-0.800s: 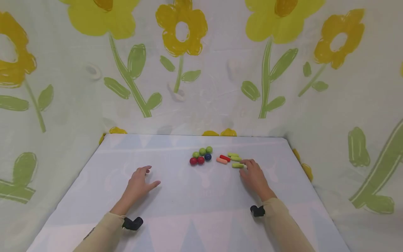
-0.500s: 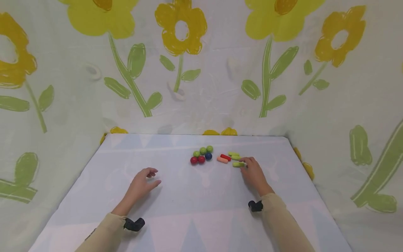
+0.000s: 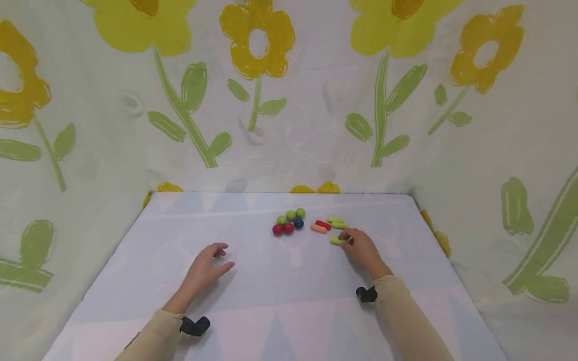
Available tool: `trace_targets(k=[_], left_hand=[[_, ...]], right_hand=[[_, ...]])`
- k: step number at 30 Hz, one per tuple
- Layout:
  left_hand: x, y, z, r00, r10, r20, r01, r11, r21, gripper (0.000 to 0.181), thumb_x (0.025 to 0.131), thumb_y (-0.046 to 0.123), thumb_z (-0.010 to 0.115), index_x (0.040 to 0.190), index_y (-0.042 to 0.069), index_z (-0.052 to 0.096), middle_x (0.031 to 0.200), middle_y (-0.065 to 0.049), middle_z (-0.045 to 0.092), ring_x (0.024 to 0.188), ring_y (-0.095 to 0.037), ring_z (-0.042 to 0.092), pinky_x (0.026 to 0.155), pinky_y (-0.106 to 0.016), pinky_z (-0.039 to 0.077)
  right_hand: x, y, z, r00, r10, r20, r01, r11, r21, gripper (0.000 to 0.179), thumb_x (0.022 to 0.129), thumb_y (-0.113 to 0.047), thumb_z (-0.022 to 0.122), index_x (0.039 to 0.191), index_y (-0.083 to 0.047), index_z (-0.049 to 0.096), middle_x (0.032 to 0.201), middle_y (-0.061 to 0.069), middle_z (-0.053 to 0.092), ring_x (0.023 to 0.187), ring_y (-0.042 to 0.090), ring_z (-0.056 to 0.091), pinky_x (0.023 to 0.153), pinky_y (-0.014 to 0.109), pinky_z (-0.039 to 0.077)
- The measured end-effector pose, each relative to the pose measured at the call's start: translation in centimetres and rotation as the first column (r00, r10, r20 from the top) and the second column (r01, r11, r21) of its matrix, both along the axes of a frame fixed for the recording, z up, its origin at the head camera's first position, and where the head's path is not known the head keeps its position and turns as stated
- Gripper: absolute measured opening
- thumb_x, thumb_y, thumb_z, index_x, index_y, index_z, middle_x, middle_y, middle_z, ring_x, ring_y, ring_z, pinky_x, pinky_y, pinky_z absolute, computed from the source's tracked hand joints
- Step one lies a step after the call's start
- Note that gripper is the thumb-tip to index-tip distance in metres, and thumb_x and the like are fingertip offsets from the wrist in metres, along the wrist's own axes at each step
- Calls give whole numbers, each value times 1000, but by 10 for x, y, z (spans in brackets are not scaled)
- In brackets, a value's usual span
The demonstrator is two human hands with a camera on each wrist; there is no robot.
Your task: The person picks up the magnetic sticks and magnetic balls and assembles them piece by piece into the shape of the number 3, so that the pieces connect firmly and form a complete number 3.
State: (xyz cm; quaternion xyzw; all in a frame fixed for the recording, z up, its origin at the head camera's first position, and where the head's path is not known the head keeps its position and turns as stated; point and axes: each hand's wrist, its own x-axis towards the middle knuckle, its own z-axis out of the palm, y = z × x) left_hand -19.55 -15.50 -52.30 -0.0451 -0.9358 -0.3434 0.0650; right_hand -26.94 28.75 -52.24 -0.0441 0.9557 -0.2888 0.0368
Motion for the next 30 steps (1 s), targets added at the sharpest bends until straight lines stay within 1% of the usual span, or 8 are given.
trace_targets(k=[4, 8, 13, 17, 22, 25, 28, 30], left_hand=[[2, 2, 0, 1000, -11, 1, 11, 1000, -4, 52, 84, 26, 84, 126, 4, 63, 105, -7, 65, 102, -26, 60, 91, -46, 49], [3, 4, 0, 1000, -19, -19, 18, 1000, -6, 51, 83, 25, 85, 124, 4, 63, 104, -7, 65, 101, -26, 61, 90, -46, 50], [3, 7, -4, 999, -27, -26, 27, 1000, 8, 49, 83, 24, 85, 123, 5, 65, 103, -6, 65, 99, -25, 61, 88, -44, 51], [3, 11, -5, 997, -55, -45, 56, 998, 24, 47, 83, 21, 85, 123, 5, 65, 102, -5, 65, 97, -23, 62, 87, -44, 51], [3, 17, -4, 994, -96, -59, 98, 994, 42, 44, 84, 18, 84, 122, 5, 66, 102, -4, 65, 97, -23, 62, 86, -44, 51], [4, 21, -3, 993, -109, -43, 112, 992, 53, 42, 84, 18, 84, 120, 6, 67, 100, -3, 65, 96, -22, 62, 86, -43, 51], [5, 26, -4, 991, -127, -34, 128, 991, 47, 40, 84, 19, 84, 119, 8, 68, 99, -1, 65, 94, -19, 62, 85, -42, 51], [6, 30, -6, 989, -143, -30, 144, 989, 42, 40, 84, 20, 84, 119, 8, 68, 99, 0, 65, 94, -18, 61, 84, -41, 51]], right_hand=[[5, -4, -1, 999, 13, 30, -12, 1000, -15, 17, 94, -9, 72, 111, -9, 68, 106, 5, 68, 95, 23, 61, 84, 40, 52], [13, -9, -1, 999, 33, 39, -32, 999, -38, 17, 93, -10, 73, 109, -11, 69, 104, 3, 68, 93, 21, 60, 83, 39, 53], [22, -18, -3, 994, 104, 32, -103, 994, -31, 16, 92, -12, 75, 107, -13, 70, 98, -1, 66, 89, 18, 59, 81, 36, 52], [27, -27, -2, 988, 155, 22, -155, 987, -34, 16, 90, -10, 76, 104, -15, 71, 95, -4, 65, 88, 16, 58, 81, 37, 51], [33, -39, -2, 979, 200, 38, -198, 979, -44, 17, 90, -12, 78, 104, -18, 71, 95, -8, 64, 87, 13, 57, 80, 33, 51], [36, -46, -2, 972, 230, 52, -228, 973, -44, 16, 89, -13, 79, 102, -19, 71, 94, -9, 64, 86, 12, 57, 79, 32, 51], [39, -53, -1, 968, 242, 73, -238, 970, -57, 16, 88, -14, 80, 100, -20, 70, 93, -9, 63, 86, 12, 56, 79, 33, 50], [41, -57, 0, 963, 261, 70, -257, 965, -58, 16, 88, -14, 80, 99, -20, 69, 92, -10, 63, 86, 12, 56, 80, 33, 50]])
